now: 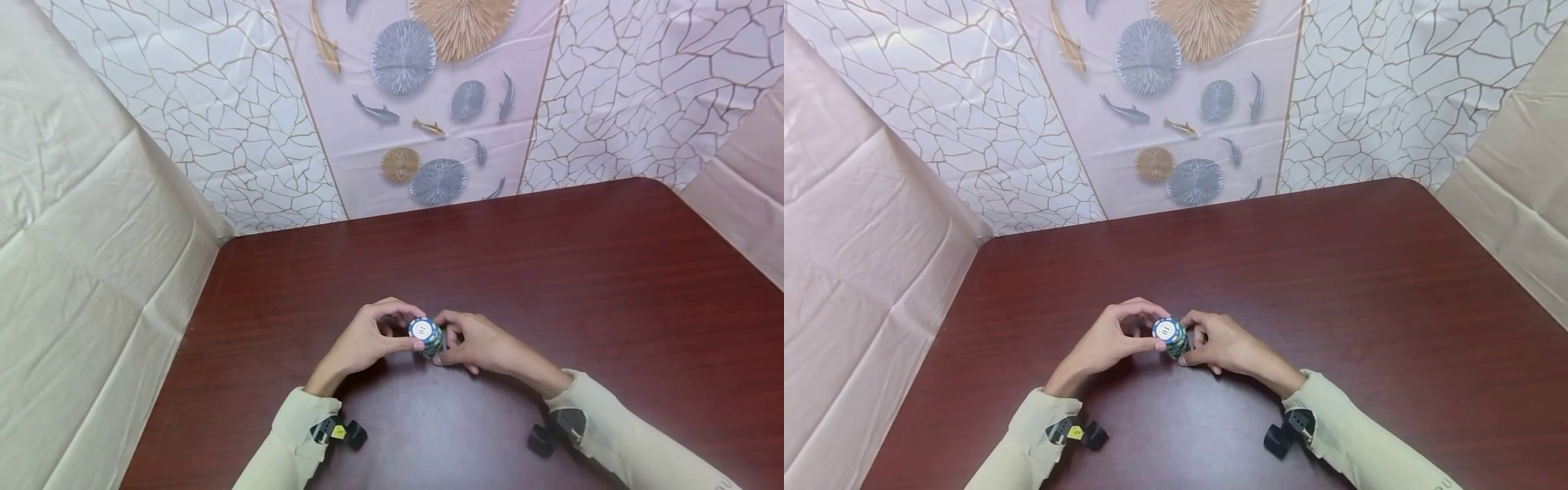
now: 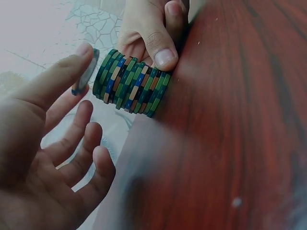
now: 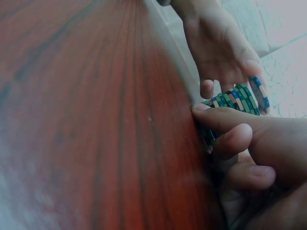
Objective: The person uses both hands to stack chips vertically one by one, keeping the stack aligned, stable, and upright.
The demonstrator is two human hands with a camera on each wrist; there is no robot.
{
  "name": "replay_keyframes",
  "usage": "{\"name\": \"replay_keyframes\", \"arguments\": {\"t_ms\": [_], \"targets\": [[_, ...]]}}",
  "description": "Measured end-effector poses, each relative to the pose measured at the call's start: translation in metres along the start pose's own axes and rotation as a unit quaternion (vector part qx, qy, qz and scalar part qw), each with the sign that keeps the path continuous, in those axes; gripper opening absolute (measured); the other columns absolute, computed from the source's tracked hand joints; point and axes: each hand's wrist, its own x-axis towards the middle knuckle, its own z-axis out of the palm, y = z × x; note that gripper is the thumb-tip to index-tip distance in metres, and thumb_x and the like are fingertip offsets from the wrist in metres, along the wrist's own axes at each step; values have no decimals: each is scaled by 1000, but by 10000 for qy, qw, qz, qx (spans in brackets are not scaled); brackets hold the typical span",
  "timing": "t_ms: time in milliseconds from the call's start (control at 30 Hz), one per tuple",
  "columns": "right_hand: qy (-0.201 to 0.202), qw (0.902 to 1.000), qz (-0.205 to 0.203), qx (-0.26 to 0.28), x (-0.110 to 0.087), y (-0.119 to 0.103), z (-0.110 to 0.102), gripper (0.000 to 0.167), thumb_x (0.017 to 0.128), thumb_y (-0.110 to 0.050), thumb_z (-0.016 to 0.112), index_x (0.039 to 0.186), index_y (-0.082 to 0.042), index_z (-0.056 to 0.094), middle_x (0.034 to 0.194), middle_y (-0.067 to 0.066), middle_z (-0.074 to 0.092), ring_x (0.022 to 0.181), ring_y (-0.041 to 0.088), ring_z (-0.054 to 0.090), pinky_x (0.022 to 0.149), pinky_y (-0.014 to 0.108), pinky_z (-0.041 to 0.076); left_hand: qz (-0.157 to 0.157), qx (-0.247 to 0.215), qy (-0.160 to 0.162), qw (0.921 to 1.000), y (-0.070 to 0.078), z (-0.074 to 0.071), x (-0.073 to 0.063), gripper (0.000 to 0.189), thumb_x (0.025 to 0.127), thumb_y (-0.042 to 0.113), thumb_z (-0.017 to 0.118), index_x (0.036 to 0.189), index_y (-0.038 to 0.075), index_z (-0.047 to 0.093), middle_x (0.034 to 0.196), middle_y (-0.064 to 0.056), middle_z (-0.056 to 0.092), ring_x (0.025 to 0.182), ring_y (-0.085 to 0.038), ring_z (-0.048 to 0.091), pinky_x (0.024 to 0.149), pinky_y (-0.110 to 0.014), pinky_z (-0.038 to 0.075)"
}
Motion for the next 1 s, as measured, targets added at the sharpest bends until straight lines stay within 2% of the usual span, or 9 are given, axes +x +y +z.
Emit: {"name": "replay_keyframes", "arguments": {"t_ms": [267, 500, 800, 1000], "targets": [[-89, 9999, -78, -116, 2, -2, 3, 46, 85, -16, 89, 123, -10, 63, 65, -2, 58, 40, 11, 50, 57, 27, 47, -143, 265, -73, 9995, -4, 2, -1, 37, 85, 24, 92, 120, 28, 78, 102, 5, 67, 93, -20, 62, 72, -29, 50], [-84, 9997, -131, -206, 4, -4, 4, 47, 84, -15, 89, 123, -11, 63, 65, -2, 58, 39, 10, 50, 58, 27, 47, -178, 223, -132, 9995, -5, 1, -3, 38, 86, 23, 91, 122, 28, 78, 106, 4, 68, 93, -20, 62, 72, -28, 50], [2, 9999, -66, -152, -1, -3, 1, 48, 83, -16, 90, 123, -10, 64, 65, -2, 58, 40, 11, 50, 58, 26, 46, -121, 198, -353, 9991, -5, 3, 2, 41, 86, 23, 91, 123, 29, 76, 104, 2, 67, 90, -22, 61, 68, -28, 49], [37, 9999, -4, -111, -3, 0, -1, 48, 83, -16, 90, 123, -10, 64, 65, -2, 58, 40, 10, 50, 55, 26, 45, -273, 34, -569, 9980, -4, 5, 5, 46, 87, 20, 90, 129, 25, 73, 103, -2, 66, 86, -22, 61, 67, -27, 50]]}}
